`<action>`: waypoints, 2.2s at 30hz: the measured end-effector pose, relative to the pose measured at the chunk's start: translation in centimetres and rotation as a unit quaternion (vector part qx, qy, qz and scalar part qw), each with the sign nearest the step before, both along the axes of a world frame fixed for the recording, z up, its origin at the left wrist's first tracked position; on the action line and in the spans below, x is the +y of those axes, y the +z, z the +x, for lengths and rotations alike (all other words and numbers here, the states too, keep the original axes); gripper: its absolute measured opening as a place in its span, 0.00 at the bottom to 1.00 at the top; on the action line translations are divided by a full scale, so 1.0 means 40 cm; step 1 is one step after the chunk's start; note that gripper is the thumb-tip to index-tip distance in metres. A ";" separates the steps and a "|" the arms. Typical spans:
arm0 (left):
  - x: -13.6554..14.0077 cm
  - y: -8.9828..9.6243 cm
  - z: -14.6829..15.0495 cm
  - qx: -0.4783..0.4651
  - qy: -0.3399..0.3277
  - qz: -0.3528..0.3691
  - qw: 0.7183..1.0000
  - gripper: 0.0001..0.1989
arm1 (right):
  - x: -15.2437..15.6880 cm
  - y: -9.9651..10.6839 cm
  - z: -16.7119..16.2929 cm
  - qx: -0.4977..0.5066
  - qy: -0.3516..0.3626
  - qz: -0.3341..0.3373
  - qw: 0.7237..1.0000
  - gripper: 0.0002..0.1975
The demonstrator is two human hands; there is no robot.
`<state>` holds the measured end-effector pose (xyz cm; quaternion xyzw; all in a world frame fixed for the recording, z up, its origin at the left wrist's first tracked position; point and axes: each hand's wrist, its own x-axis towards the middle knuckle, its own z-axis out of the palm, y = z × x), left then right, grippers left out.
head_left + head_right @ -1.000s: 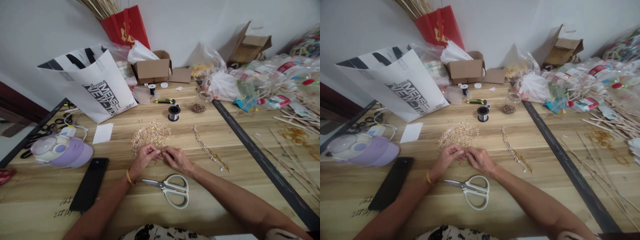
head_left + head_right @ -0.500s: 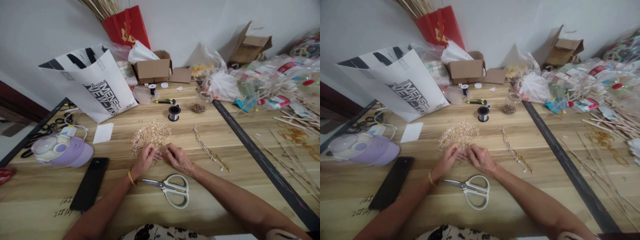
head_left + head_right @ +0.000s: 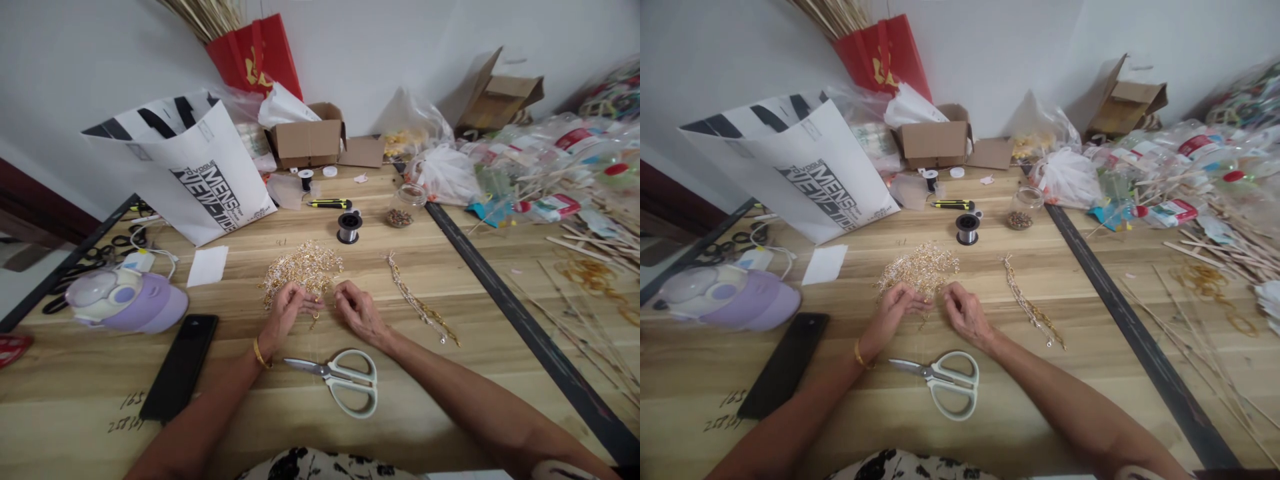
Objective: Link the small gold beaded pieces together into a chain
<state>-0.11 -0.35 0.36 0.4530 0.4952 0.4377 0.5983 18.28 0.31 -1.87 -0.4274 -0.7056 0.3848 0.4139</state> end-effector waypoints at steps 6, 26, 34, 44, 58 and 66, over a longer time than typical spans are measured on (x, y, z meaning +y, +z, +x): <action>0.000 0.007 -0.004 -0.001 -0.025 0.023 0.999 0.16 | 0.004 0.001 -0.001 0.010 0.000 0.002 1.000 0.07; -0.005 0.002 0.000 0.171 -0.043 0.156 0.972 0.05 | -0.005 0.002 0.000 0.023 0.006 -0.006 1.000 0.10; -0.018 0.011 0.005 0.296 -0.013 0.267 0.917 0.04 | -0.019 0.022 0.002 0.062 -0.056 0.023 0.996 0.14; -0.026 0.019 0.007 0.306 -0.036 0.272 0.912 0.05 | -0.027 0.010 -0.007 -0.088 0.068 0.171 0.979 0.10; 0.006 -0.021 -0.022 0.095 -0.102 0.119 0.983 0.08 | -0.004 -0.010 -0.002 -0.091 0.062 0.124 0.986 0.07; 0.013 -0.015 -0.027 0.065 -0.088 0.093 0.990 0.06 | -0.003 -0.005 -0.002 -0.092 0.061 0.119 0.987 0.07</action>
